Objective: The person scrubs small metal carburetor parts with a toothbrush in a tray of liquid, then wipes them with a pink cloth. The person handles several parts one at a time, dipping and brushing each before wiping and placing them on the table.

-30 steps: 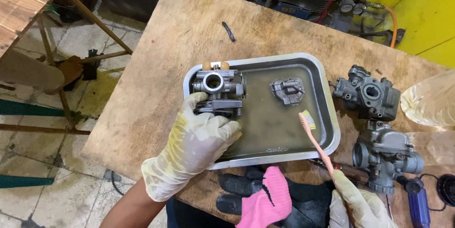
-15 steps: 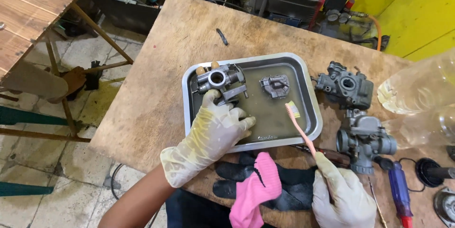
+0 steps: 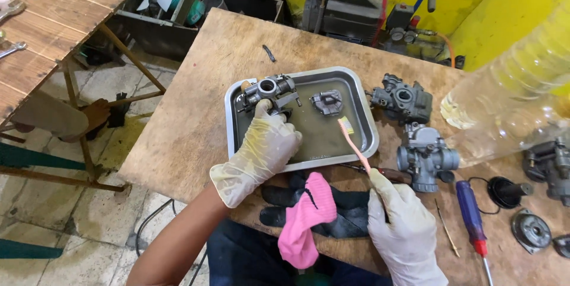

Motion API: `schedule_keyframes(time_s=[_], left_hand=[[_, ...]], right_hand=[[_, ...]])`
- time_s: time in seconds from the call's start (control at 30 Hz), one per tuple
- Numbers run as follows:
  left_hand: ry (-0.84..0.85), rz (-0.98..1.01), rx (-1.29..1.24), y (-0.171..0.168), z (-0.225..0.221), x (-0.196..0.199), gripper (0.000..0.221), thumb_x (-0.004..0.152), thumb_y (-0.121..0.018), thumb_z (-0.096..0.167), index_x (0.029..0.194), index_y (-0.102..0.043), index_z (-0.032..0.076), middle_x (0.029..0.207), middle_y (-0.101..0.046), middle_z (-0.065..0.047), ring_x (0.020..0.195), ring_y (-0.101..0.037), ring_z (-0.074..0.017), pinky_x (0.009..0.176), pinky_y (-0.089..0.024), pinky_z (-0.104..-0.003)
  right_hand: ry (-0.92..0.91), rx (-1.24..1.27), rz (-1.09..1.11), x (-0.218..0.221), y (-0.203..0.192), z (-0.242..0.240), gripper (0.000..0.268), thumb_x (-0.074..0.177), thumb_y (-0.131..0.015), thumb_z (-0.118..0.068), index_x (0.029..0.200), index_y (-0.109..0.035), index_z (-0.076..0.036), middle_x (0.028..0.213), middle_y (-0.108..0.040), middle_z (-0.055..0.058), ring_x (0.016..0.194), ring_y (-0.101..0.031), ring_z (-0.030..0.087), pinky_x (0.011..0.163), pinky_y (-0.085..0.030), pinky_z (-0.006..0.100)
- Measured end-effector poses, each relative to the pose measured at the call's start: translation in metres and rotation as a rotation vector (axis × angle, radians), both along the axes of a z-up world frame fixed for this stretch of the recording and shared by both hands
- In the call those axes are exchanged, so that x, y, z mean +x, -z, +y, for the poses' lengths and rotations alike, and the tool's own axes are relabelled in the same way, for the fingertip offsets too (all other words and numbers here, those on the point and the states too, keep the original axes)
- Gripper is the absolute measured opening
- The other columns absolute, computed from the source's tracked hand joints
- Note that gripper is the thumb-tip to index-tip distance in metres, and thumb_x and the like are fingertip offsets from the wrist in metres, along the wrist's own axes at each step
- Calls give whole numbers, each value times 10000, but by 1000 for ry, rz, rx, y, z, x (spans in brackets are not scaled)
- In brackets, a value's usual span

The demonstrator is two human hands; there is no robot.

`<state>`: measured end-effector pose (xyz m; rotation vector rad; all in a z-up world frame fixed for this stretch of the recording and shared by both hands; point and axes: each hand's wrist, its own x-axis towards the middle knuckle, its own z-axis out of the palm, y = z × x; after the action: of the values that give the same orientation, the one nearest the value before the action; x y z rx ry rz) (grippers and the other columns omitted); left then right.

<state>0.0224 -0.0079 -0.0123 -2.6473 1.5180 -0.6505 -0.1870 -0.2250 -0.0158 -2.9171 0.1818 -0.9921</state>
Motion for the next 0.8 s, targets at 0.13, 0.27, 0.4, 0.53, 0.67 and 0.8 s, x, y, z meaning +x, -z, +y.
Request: schedule_keyframes(time_s=[0.13,0.27,0.4,0.53,0.67,0.8], left_hand=[[-97,-74,155,27,-4,7,162,734,-646,94,660,-663,237,649,-623,-27,749,-628,-332,1098,-316,-712],[-153,-187,277,34,-6,7,274,804,-612,-4,580,-615,154,601,-589,-96,620,-583,-328,1122,-340,-701],[-228,-506,404,42,-5,12,487,943,-613,-7,490,-499,126,498,-474,-50,481,-482,-203,906,-478,-520],[-185,-430,299,31,-6,8,476,934,-565,-11,483,-484,120,512,-478,-70,497,-455,-239,928,-460,-538],[-217,-450,389,43,-9,13,472,971,-575,56,503,-533,98,510,-500,-97,494,-504,-255,1008,-496,-586],[-206,-201,399,42,-10,14,296,823,-614,191,604,-661,-2,582,-582,-211,559,-541,-375,1134,-291,-751]], right_hand=[[-53,49,-37,0,-3,1,344,972,-697,-160,1312,-723,-209,913,-657,-17,728,-646,208,619,-513,353],[-120,47,-90,-1,-6,1,362,981,-697,-117,1340,-690,-164,899,-642,17,722,-632,237,618,-503,363],[-135,61,-107,-3,-5,0,359,975,-697,-98,1329,-697,-159,880,-629,18,687,-604,242,610,-495,370],[-133,57,-119,-4,-4,0,380,976,-696,-112,1352,-684,-168,847,-598,16,652,-575,241,589,-480,378],[-128,45,-137,-5,0,-3,383,966,-699,-96,1340,-688,-178,837,-598,10,655,-581,243,585,-478,382],[-110,23,-113,-5,5,-5,446,965,-678,-97,1396,-644,-206,836,-574,2,666,-583,237,595,-479,384]])
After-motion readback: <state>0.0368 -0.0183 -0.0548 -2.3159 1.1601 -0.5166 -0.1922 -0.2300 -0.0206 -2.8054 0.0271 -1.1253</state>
